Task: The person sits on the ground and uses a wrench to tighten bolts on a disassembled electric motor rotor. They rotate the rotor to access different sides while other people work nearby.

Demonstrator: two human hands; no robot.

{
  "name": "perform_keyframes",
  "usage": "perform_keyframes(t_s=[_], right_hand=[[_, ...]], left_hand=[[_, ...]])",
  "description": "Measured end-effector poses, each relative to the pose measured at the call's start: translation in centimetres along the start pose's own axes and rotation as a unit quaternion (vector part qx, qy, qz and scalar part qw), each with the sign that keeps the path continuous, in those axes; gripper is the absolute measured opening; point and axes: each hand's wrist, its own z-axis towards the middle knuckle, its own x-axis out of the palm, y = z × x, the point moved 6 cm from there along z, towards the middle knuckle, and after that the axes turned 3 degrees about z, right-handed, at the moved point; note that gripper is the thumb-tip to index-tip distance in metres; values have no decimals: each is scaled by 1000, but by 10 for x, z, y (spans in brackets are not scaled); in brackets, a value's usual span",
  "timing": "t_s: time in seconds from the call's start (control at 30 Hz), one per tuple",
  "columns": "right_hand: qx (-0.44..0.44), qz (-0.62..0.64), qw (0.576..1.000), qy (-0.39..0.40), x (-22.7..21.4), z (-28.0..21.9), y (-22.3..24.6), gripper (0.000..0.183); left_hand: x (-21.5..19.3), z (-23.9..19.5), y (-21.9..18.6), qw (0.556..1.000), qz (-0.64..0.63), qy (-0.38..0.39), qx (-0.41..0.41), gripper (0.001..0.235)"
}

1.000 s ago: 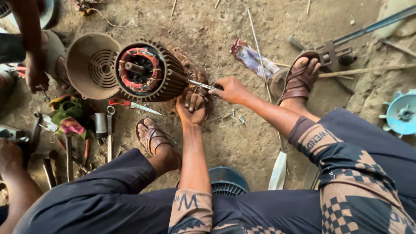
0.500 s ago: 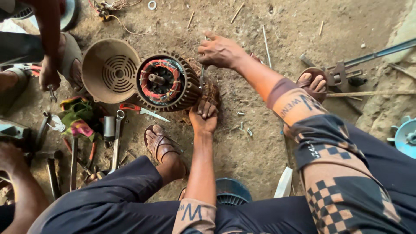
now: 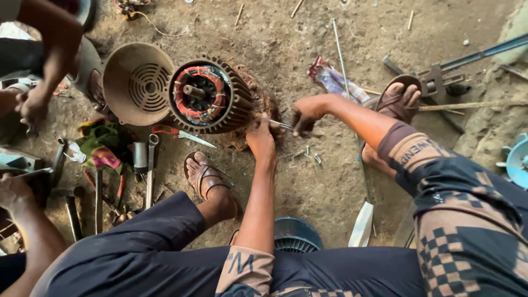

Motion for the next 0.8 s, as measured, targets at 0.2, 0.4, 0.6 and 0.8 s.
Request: perform_keyframes(t_s=[0.2,0.4,0.6,0.8], right_hand=[[-33,197,978,-59,-3,-15,19,22],[-111,126,960,-222,-32,-37,20,28],[-117,205,918,-320,-30,-72,29,28],[-105,311,919,-220,-4,-73,40,31]], left_hand=[[-1,-8,-24,979,-184,77,-44,25],[-15,7,-7,963,-252,94,14,35],[-10,0,-8,949,-304,83,-7,24],[-10,7,4,943,-328,50,28,19]])
